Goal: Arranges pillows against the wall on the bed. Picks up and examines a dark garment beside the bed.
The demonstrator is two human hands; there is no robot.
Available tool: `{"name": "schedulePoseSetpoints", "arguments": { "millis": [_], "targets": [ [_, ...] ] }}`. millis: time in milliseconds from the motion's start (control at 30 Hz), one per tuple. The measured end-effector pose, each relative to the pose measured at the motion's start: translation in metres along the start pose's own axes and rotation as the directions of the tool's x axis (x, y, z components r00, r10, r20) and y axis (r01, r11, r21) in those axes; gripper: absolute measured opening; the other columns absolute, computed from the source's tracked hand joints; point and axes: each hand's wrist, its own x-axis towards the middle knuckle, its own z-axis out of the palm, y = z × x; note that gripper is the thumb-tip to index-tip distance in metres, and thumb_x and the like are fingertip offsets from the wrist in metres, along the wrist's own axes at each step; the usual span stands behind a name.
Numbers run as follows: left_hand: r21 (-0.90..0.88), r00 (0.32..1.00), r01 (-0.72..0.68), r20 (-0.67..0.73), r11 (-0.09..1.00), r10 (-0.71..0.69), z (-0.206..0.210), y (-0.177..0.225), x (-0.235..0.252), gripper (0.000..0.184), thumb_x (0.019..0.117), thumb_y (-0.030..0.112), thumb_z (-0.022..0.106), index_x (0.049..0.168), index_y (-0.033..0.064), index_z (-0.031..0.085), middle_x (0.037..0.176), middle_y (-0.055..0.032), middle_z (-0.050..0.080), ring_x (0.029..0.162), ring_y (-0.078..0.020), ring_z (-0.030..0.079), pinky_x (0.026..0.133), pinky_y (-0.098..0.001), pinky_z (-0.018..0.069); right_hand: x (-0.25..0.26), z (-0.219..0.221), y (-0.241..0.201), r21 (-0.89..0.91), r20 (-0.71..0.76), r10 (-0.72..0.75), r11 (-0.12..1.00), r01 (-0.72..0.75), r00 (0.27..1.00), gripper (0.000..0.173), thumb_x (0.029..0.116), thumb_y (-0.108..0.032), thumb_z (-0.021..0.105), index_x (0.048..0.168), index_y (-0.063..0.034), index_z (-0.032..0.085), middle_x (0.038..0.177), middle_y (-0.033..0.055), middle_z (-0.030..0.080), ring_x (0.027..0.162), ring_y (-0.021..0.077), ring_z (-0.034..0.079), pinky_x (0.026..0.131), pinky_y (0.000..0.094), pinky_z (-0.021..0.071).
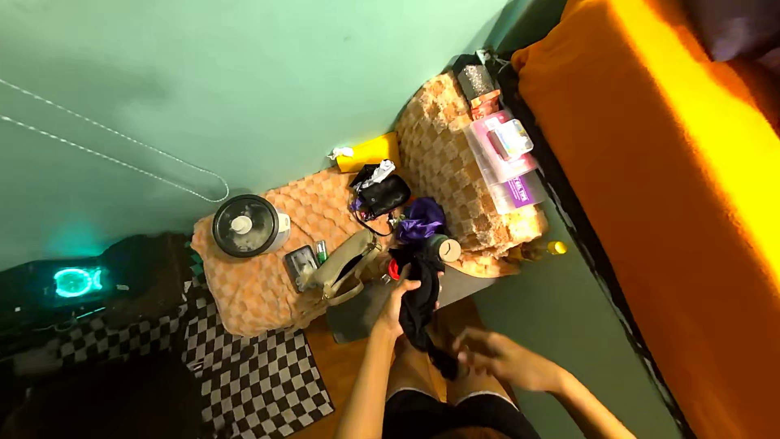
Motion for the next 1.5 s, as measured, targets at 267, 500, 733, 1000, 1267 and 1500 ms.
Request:
{"name": "schedulePoseSetpoints", "arguments": {
  "millis": [267,500,733,1000,1267,1500],
  "targets": [
    [0.769,0.953,-0.027,0.212,0.639,-0.215,0.043,0.034,-0.069,0.064,0.1108,0.043,0.017,0.138,0.0041,0.06,0.146,-0.0095,0.056,0.139,-0.016,0.047,0.119,-0.0392,0.0342,0.046,-0.02,-0.035,-0.731,-0.208,-0.686,0.582,0.355,0.697,0.067,0.082,0.002,0.073,0.137,-0.0351,0.063,0.159,0.0215,0.041,0.144,0.0535,0.036,0.108,0.0755,0.0341],
    [0.853,0.936,-0.146,-0.045,0.5,0.35,0.04,0.053,-0.139,0.04,0.0943,0.014,0.068,0.131,0.0025,0.058,0.094,-0.0033,0.066,0.085,-0.0096,0.064,0.08,-0.029,0.0552,0.06,0.003,-0.034,-0.774,-0.255,-0.747,0.538,0.334,0.614,0.012,0.0748,-0.009,0.071,0.086,-0.0044,0.07,0.108,0.0135,0.073,0.112,0.0353,0.068,0.102,0.0632,0.0471],
    [0.861,0.971,-0.176,0.072,0.478,0.227,0.04,0.054,-0.156,0.029,0.1082,0.021,0.047,0.105,0.0021,0.068,0.096,0.0011,0.066,0.091,0.0013,0.06,0.086,-0.0197,0.0502,0.055,0.021,-0.062,-0.645,-0.672,-0.695,0.719,0.259,0.255,0.02,0.0856,-0.017,0.064,0.077,0.0004,0.066,0.071,0.0124,0.063,0.065,0.0213,0.062,0.057,0.0353,0.0479],
    [0.777,0.712,-0.484,0.082,0.403,0.697,0.077,0.012,-0.106,0.018,0.1052,0.005,0.048,0.113,-0.0056,0.061,0.109,-0.0043,0.067,0.101,-0.0022,0.064,0.094,-0.0234,0.0543,0.017,-0.005,-0.064,0.025,-0.364,-0.543,0.807,0.59,0.757,0.025,0.0957,-0.004,0.056,0.12,-0.0022,0.063,0.11,-0.0026,0.07,0.1,-0.0014,0.066,0.091,0.0203,0.0563],
    [0.829,0.555,-0.473,0.018,0.298,0.832,0.13,-0.042,-0.051,0.034,0.0958,0.011,0.059,0.123,-0.0088,0.054,0.122,-0.0118,0.066,0.117,-0.0109,0.063,0.104,-0.0283,0.0514,-0.049,-0.042,-0.04,0.402,-0.147,-0.521,0.745,0.532,0.841,0.077,0.0934,-0.068,0.057,0.142,-0.0085,0.053,0.131,-0.0048,0.066,0.12,0.0032,0.061,0.104,0.0286,0.0517],
    [0.701,0.66,-0.512,-0.048,0.495,0.75,0.218,-0.072,-0.025,0.028,0.102,0.0,0.038,0.117,-0.007,0.06,0.11,0.0014,0.068,0.105,0.0027,0.063,0.097,-0.0201,0.0522,-0.102,-0.081,-0.012,0.358,-0.362,-0.464,0.732,0.58,0.809,0.019,0.0921,-0.003,0.066,0.11,-0.0051,0.069,0.097,-0.0035,0.075,0.09,0.002,0.071,0.084,0.0234,0.0598]
  ]
}}
